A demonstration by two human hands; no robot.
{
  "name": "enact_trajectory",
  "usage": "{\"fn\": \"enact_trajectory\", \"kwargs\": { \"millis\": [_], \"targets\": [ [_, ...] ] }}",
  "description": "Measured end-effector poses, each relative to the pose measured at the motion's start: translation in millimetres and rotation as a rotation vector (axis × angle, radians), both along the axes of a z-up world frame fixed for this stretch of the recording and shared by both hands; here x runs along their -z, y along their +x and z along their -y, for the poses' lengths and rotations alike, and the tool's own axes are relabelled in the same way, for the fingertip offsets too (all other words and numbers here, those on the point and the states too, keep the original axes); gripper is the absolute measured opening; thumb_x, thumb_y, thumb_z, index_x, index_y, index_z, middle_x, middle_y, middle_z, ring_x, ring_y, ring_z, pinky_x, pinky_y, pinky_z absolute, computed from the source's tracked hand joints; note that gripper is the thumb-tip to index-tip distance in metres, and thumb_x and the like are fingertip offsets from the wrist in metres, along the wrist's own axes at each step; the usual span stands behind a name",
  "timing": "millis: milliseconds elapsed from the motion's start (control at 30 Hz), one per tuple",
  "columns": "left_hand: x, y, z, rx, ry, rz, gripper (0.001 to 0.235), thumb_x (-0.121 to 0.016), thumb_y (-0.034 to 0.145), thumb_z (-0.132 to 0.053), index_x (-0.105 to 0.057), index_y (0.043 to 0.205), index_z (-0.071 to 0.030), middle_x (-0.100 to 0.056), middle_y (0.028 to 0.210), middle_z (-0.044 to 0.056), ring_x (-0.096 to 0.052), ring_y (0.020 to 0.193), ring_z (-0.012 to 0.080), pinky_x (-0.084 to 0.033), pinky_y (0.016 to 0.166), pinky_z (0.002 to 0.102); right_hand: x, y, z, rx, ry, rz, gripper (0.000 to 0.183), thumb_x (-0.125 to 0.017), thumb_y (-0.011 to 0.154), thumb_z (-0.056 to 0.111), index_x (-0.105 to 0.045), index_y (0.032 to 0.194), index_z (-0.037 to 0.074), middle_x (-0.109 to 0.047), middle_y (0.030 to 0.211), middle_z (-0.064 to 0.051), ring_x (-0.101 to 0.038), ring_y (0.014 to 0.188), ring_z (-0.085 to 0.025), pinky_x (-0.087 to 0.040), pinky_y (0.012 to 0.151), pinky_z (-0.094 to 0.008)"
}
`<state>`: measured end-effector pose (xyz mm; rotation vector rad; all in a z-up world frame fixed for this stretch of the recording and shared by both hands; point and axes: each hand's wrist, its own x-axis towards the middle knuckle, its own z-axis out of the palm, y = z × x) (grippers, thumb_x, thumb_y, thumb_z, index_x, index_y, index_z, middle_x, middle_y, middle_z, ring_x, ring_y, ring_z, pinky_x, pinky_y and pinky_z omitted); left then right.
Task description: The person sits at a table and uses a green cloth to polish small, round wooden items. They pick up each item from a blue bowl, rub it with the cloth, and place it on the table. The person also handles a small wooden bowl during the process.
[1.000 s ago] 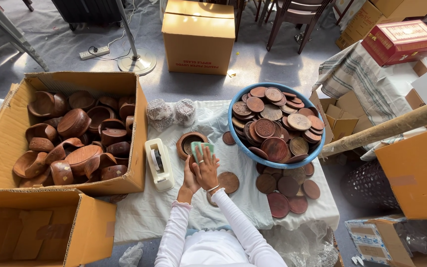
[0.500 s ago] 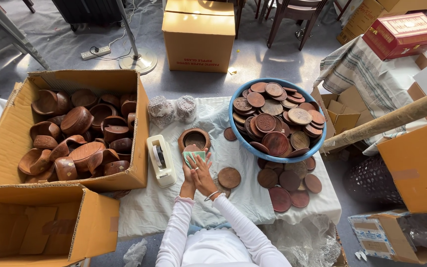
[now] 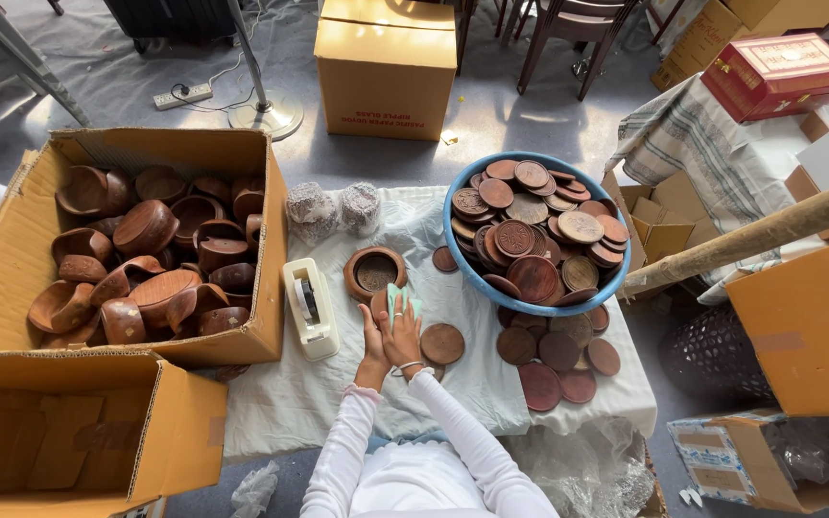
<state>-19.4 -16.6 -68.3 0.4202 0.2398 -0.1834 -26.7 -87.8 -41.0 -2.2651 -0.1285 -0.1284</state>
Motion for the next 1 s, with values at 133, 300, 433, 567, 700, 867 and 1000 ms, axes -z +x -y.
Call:
{"fn": "enact_trajectory", "kwargs": {
  "millis": [133, 300, 433, 567, 700, 867, 1000],
  "targets": [
    [-14, 11, -7, 0.021, 0.0, -0.07, 0.097, -0.032, 0.09, -0.083, -0.036, 0.159, -0.016, -0.045, 0.158, 0.01, -0.047, 0.14, 0.028, -0.039, 0.113, 0.05, 4, 0, -5, -0.057, -0.016, -0.135, 0.07, -0.038, 0.107, 0.047, -0.02, 0.162, 0.007, -0.021, 0.169, -0.02, -0.015, 0.156, -0.038, -0.005, 0.117, -0.063],
    [7, 21, -4, 0.119, -0.124, 0.09, 0.103, -0.027, 0.084, -0.09, -0.032, 0.157, -0.018, -0.043, 0.158, 0.016, -0.042, 0.143, 0.0318, -0.036, 0.11, 0.048, 18, 14, -5, -0.189, 0.157, 0.072, 0.048, -0.037, 0.113, 0.042, -0.045, 0.156, 0.023, -0.043, 0.166, -0.014, -0.021, 0.16, -0.037, -0.02, 0.127, -0.058],
    [-50, 9, 0, 0.071, -0.035, 0.131, 0.091, -0.028, 0.09, -0.081, -0.03, 0.159, -0.021, -0.038, 0.162, 0.012, -0.039, 0.147, 0.0294, -0.033, 0.117, 0.043, -5, 42, 8, -0.181, 0.215, 0.069, 0.061, -0.038, 0.107, 0.036, -0.033, 0.166, 0.021, -0.039, 0.164, -0.012, -0.033, 0.155, -0.034, -0.023, 0.127, -0.056],
    [-46, 14, -6, -0.045, -0.038, 0.063, 0.092, -0.024, 0.095, -0.078, -0.032, 0.16, -0.014, -0.041, 0.162, 0.009, -0.043, 0.146, 0.0263, -0.034, 0.121, 0.042, 37, 51, 17, -0.068, -0.002, 0.059, 0.054, -0.036, 0.109, 0.027, -0.032, 0.162, 0.014, -0.019, 0.173, -0.016, -0.014, 0.159, -0.038, -0.01, 0.121, -0.053],
    [-20, 27, -8, -0.072, -0.026, 0.017, 0.097, -0.024, 0.095, -0.08, -0.037, 0.158, -0.007, -0.049, 0.154, 0.017, -0.051, 0.137, 0.0296, -0.039, 0.116, 0.042, -31, 8, 6, -0.215, 0.242, 0.054, 0.059, -0.035, 0.109, 0.032, -0.022, 0.164, 0.015, -0.024, 0.171, -0.013, -0.02, 0.158, -0.033, -0.017, 0.124, -0.047],
    [-23, 29, -9, 0.007, 0.044, -0.03, 0.085, -0.031, 0.097, -0.073, -0.037, 0.157, -0.014, -0.051, 0.151, 0.016, -0.053, 0.133, 0.0284, -0.04, 0.115, 0.041, -47, 16, 4, -0.324, 0.149, 0.113, 0.053, -0.034, 0.111, 0.03, -0.035, 0.163, 0.02, -0.03, 0.17, -0.013, -0.021, 0.16, -0.032, -0.011, 0.129, -0.048],
    [-48, 17, -6, 0.041, 0.057, 0.013, 0.081, -0.036, 0.097, -0.07, -0.038, 0.157, -0.014, -0.05, 0.153, 0.009, -0.053, 0.134, 0.0249, -0.041, 0.115, 0.04, -23, 37, 5, -0.159, 0.121, 0.051, 0.053, -0.03, 0.111, 0.031, -0.034, 0.162, 0.018, -0.026, 0.17, -0.016, -0.019, 0.158, -0.033, -0.011, 0.125, -0.045]
  ]
}}
